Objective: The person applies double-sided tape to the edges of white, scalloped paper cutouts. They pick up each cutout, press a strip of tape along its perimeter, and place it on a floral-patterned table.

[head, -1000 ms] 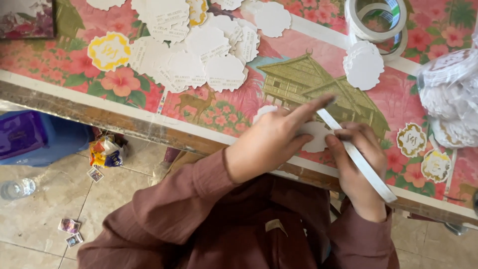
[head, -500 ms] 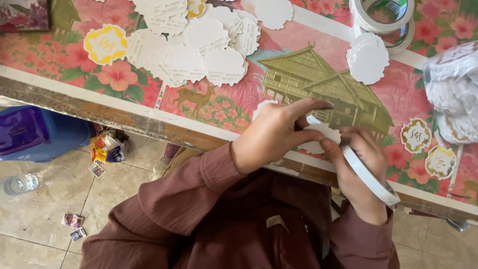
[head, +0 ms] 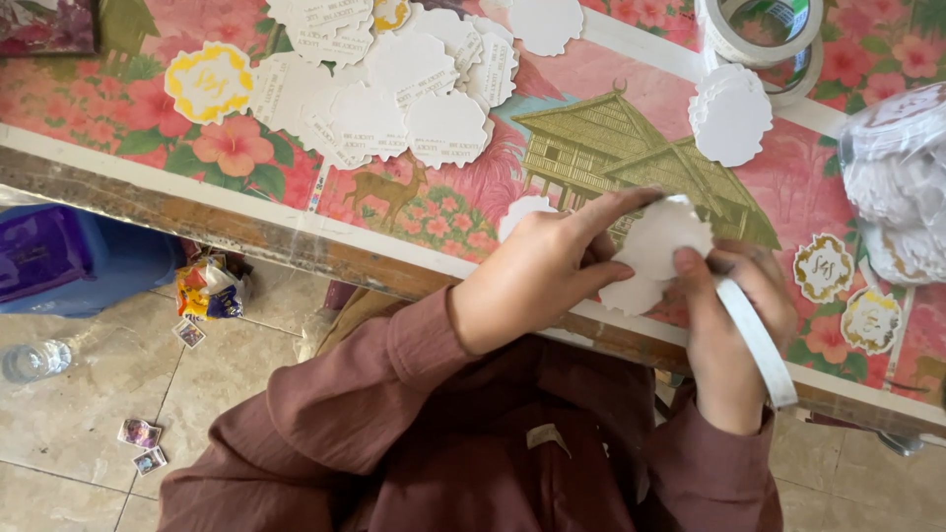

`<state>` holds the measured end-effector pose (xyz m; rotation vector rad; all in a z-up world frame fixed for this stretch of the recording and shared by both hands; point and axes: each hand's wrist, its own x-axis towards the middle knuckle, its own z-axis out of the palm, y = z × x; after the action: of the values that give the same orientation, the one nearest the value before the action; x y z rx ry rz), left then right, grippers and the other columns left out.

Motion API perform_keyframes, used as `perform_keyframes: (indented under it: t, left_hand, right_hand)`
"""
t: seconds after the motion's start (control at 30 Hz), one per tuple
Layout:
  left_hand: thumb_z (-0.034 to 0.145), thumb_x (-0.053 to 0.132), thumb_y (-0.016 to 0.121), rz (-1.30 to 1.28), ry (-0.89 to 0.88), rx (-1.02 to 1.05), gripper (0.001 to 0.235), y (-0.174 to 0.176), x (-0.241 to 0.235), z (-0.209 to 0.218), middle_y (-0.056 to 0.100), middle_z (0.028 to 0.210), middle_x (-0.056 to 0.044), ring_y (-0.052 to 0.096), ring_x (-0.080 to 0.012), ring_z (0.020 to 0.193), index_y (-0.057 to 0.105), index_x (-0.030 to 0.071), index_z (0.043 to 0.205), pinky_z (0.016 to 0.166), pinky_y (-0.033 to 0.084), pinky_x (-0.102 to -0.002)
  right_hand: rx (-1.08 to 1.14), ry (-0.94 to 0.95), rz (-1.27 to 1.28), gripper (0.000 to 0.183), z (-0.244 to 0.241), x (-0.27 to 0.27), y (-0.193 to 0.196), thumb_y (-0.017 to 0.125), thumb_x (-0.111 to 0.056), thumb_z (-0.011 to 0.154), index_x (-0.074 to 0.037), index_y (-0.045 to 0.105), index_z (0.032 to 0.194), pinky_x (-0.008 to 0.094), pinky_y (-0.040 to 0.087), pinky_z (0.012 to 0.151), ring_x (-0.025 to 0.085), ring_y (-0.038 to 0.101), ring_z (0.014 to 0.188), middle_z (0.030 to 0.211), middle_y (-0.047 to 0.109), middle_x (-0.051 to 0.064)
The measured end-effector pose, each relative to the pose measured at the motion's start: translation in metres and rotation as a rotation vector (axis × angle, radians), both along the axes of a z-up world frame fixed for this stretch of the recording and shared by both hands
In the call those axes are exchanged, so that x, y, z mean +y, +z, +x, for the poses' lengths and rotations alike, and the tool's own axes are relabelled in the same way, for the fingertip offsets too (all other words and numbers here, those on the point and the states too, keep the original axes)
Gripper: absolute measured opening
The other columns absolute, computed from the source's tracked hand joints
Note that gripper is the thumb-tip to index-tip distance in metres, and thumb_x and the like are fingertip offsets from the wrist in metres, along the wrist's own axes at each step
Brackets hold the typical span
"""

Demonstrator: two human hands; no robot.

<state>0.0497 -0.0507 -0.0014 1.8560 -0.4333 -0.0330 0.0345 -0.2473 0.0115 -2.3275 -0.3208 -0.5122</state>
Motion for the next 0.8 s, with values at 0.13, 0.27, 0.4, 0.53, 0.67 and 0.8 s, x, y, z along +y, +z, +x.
perform_keyframes:
  t: [0.13,0.27,0.4,0.53,0.67,0.8]
  left_hand:
    - [0.088,0.012,0.072,0.155,0.031,-0.095,0.081,-0.001,0.004,-0.007,0.059,0.074,0.001,0.063,-0.0205,0.065,0.022,0.030,0.149,0.071,0.051,-0.033]
    - [0.087,0.005,0.067,0.346,0.095,-0.366,0.078,-0.004,0.006,-0.012,0.064,0.115,-0.014,0.062,-0.0295,0.080,0.021,0.019,0.149,0.072,0.052,-0.040]
    - [0.097,0.001,0.047,0.651,0.300,-0.626,0.056,0.005,0.012,-0.023,0.056,0.103,-0.003,0.047,-0.0264,0.085,0.030,0.013,0.149,0.074,0.040,-0.039]
    - [0.106,0.004,0.037,0.560,0.180,-0.654,0.043,0.018,0.019,-0.046,0.059,0.104,-0.002,0.052,-0.0227,0.091,0.030,0.007,0.148,0.082,0.040,-0.036]
    - [0.105,0.003,0.038,0.452,0.111,-0.679,0.038,0.008,0.021,-0.056,0.059,0.127,-0.011,0.063,-0.0218,0.113,0.035,0.001,0.143,0.099,0.048,-0.037]
    - [0.103,0.004,0.040,0.456,0.117,-0.688,0.038,0.005,0.023,-0.056,0.062,0.125,-0.011,0.064,-0.0204,0.111,0.038,0.002,0.141,0.102,0.048,-0.036]
  right_hand:
    - [-0.122,-0.015,-0.173,0.019,0.004,-0.007,-0.004,0.082,0.004,0.091,0.010,0.064,0.090,0.040,0.047,0.086,0.031,0.059,0.092,0.095,0.062,0.020]
    - [-0.210,-0.074,-0.334,0.025,0.005,-0.008,-0.004,0.084,-0.008,0.093,0.005,0.069,0.109,0.044,0.048,0.083,0.034,0.058,0.098,0.103,0.059,0.019]
    - [-0.320,-0.144,-0.213,0.025,-0.007,-0.022,-0.005,0.062,-0.007,0.112,0.017,0.067,0.116,0.041,0.051,0.071,0.035,0.064,0.084,0.097,0.065,0.028]
    - [0.032,-0.077,0.126,0.031,-0.033,-0.006,0.023,0.053,0.005,0.107,0.021,0.049,0.133,0.039,0.057,0.071,0.036,0.064,0.084,0.108,0.060,0.036]
    - [0.302,-0.111,0.072,0.039,-0.046,0.007,0.033,0.057,-0.015,0.098,0.007,0.057,0.130,0.030,0.050,0.081,0.022,0.064,0.087,0.100,0.066,0.018]
    - [0.365,0.030,0.032,0.036,-0.041,0.017,0.035,0.056,-0.011,0.092,0.006,0.057,0.124,0.031,0.051,0.091,0.024,0.064,0.103,0.118,0.063,0.021]
